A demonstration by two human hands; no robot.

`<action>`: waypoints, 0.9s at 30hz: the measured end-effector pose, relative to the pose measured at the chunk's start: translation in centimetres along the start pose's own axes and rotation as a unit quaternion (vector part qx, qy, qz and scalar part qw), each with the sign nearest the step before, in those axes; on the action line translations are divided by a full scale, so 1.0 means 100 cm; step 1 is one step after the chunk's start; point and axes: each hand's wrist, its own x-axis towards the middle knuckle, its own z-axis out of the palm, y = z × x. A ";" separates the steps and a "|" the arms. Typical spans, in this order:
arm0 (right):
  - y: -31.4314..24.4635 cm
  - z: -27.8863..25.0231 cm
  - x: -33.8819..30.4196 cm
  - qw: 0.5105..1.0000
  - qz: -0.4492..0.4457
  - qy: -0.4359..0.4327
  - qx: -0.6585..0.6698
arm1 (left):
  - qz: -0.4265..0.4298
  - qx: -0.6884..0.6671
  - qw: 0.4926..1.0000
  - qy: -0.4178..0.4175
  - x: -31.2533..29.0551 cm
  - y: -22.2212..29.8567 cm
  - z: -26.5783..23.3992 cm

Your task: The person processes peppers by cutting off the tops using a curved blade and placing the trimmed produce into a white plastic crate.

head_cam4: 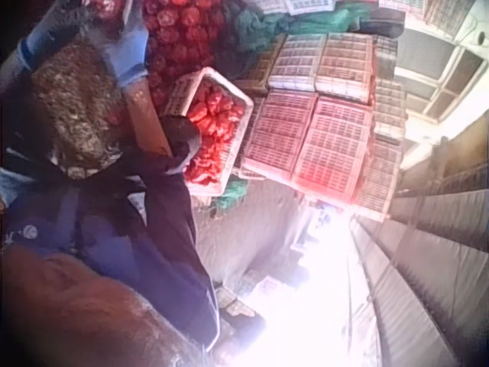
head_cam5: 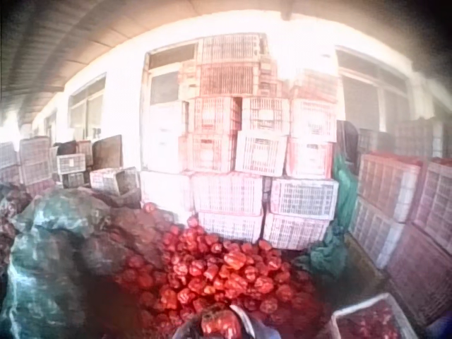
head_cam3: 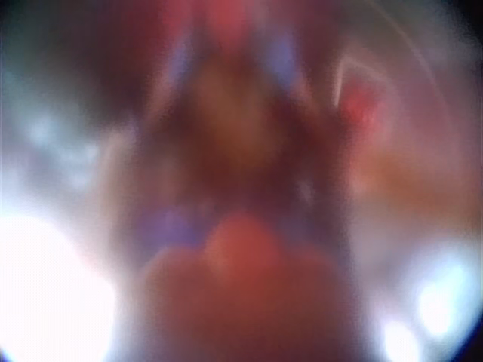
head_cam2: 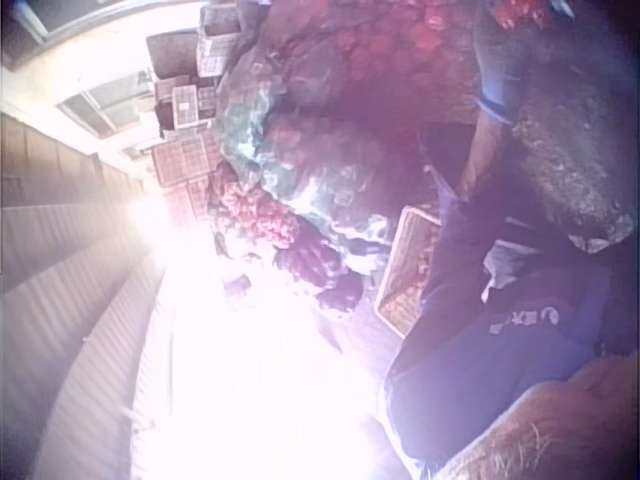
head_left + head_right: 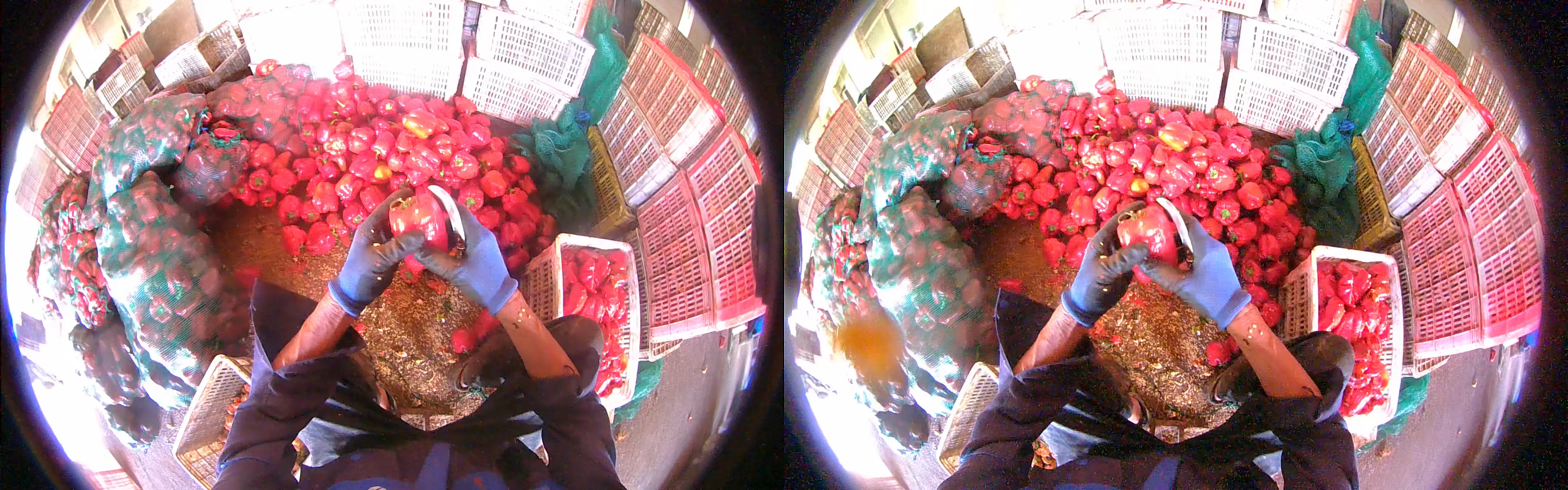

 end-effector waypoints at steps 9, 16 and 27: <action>0.010 0.003 -0.013 0.997 0.063 -0.012 -0.039 | -0.061 0.226 0.968 -0.088 -0.002 -0.003 -0.007; 0.036 -0.005 -0.021 0.988 0.056 -0.079 0.124 | -0.171 0.113 0.974 -0.097 -0.002 0.000 -0.021; 0.010 -0.030 -0.010 0.956 0.096 -0.072 0.268 | -0.094 -0.011 0.990 -0.102 -0.007 0.003 -0.010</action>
